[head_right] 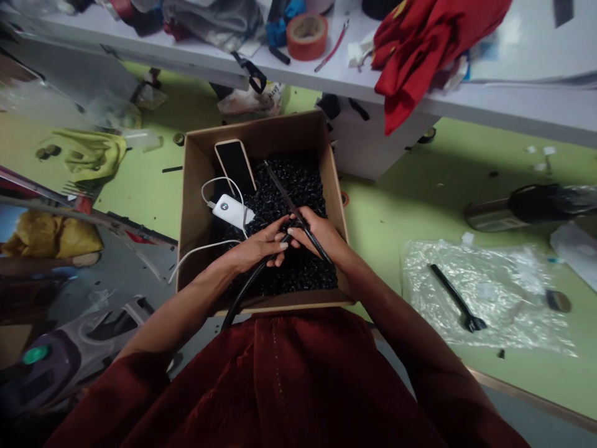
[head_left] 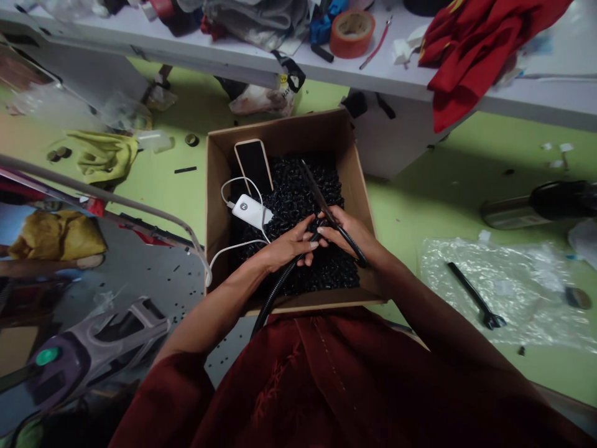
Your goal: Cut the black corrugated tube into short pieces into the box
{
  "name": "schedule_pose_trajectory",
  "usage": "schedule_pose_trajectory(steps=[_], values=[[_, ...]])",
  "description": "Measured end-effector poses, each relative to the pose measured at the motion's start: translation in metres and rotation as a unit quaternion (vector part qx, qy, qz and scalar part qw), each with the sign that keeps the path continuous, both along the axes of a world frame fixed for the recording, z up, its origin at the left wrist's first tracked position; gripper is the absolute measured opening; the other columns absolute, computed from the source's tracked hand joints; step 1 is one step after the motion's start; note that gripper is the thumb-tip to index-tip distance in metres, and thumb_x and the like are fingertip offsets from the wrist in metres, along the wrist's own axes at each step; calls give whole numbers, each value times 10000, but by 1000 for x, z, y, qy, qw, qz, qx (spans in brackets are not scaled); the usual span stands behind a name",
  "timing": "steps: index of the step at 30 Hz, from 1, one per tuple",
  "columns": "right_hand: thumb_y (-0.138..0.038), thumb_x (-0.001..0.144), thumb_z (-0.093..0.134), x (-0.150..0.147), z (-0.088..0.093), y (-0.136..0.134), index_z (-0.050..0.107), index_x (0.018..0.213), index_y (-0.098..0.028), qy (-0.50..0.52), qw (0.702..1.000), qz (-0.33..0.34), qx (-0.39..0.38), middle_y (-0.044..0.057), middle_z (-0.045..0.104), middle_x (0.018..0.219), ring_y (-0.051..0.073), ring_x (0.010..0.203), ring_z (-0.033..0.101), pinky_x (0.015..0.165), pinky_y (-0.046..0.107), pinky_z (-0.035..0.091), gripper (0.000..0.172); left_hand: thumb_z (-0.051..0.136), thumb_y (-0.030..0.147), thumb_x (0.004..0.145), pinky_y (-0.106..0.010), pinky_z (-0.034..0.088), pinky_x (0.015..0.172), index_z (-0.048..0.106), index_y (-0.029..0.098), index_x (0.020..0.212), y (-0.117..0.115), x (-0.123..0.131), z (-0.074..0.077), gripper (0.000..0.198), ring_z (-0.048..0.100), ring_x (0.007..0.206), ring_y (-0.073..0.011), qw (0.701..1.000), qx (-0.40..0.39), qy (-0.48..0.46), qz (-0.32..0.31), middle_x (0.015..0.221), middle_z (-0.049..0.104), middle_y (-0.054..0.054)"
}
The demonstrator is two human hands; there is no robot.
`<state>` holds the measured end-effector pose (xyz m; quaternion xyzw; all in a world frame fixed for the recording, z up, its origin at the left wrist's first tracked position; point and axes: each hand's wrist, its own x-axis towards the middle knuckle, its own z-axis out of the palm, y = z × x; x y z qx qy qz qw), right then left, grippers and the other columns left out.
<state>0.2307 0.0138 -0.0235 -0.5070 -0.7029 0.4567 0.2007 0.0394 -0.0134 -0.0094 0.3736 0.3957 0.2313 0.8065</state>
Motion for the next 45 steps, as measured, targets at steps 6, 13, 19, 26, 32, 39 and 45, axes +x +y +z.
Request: schedule_pose_trajectory(steps=[6,13,19,26,32,39,45], values=[[-393,803,577,0,-3,0,499,1064,-214,62,998,-6,4,26,617,901,173,774,604,719,307,480,326,605,253,823,-190,349,446,220,202,1480,-1,2,3,763,505,528,-40,1000,10,14,-4,934,589,-37],[-392,809,553,4,-10,6,480,1094,-215,49,992,-118,19,17,582,861,161,687,576,683,330,485,343,644,270,802,-193,398,438,438,150,1273,-4,5,-2,528,501,496,-44,998,11,56,-1,816,591,0],[-357,800,544,6,-12,7,503,1092,-222,-8,991,-119,68,42,613,960,189,789,591,750,354,471,324,615,136,792,-178,429,444,533,126,940,-2,9,-8,169,516,474,-38,990,32,110,87,725,567,28],[-359,796,547,3,-5,2,537,1099,-201,-47,989,-107,95,57,646,950,215,824,611,772,354,462,342,528,99,859,-187,461,486,568,96,862,-2,7,-10,40,563,499,-53,992,16,115,42,726,630,-17],[-397,799,543,0,-5,2,568,1107,-208,-110,981,-111,117,56,671,945,229,827,618,779,357,457,362,520,133,890,-205,491,527,541,93,887,-3,7,-15,46,629,551,-91,997,-34,66,28,746,674,-62],[-411,805,526,-3,-5,1,588,1052,-208,-94,981,-128,112,43,657,861,208,758,603,736,344,463,326,476,98,902,-239,519,582,489,115,926,-8,13,-10,32,671,619,-129,994,-112,-1,19,756,679,-67],[-446,794,542,-11,-2,2,530,1044,-219,8,986,-161,45,-38,523,656,145,541,521,571,301,456,338,495,101,884,-235,513,577,485,143,967,-23,16,9,94,612,565,-82,990,-113,7,81,770,634,-19]])
